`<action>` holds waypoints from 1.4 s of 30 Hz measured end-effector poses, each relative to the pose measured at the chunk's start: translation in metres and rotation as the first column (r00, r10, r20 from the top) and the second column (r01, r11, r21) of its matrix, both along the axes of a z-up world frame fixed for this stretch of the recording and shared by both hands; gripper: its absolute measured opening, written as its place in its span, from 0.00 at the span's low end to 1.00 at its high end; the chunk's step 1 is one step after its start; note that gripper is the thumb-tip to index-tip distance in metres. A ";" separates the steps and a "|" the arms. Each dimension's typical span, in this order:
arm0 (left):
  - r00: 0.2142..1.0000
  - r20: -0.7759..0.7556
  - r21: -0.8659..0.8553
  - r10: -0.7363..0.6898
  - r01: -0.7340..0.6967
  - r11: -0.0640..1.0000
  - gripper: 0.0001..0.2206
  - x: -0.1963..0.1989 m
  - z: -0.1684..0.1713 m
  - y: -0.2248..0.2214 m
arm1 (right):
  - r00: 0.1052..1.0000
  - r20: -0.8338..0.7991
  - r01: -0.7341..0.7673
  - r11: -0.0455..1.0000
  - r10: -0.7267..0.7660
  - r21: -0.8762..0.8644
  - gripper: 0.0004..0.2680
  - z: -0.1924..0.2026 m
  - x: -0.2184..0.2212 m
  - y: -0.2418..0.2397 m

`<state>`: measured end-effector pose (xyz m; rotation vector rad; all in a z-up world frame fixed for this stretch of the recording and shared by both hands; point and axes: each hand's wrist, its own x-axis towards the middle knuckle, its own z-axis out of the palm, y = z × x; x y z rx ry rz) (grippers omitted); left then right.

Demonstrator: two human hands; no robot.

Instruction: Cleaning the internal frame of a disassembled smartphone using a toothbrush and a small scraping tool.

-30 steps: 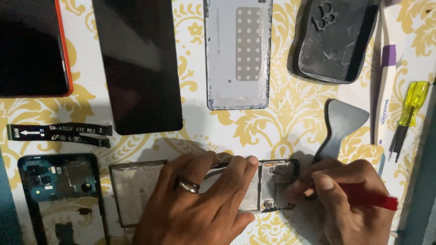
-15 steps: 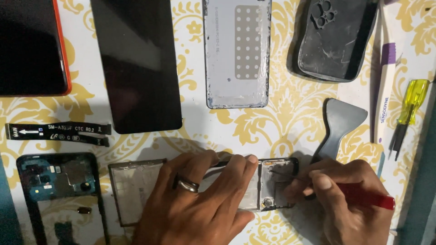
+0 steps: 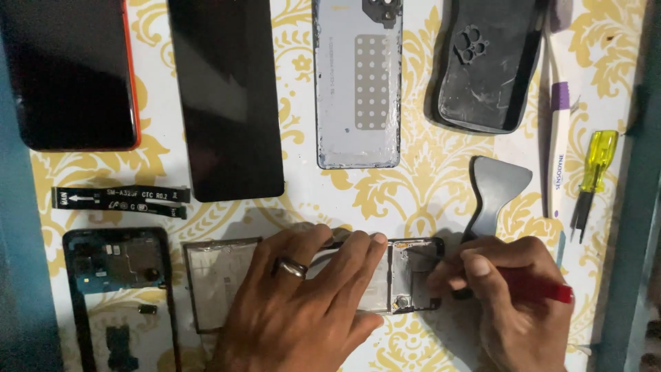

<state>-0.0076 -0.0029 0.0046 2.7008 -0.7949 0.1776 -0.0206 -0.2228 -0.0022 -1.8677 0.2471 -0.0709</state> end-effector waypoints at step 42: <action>0.303 -0.858 -0.032 -0.414 -0.837 -0.547 0.26 -0.036 0.009 -0.021 | 0.965 -0.186 -0.254 0.500 0.183 -0.828 0.14 0.074 0.072 -0.100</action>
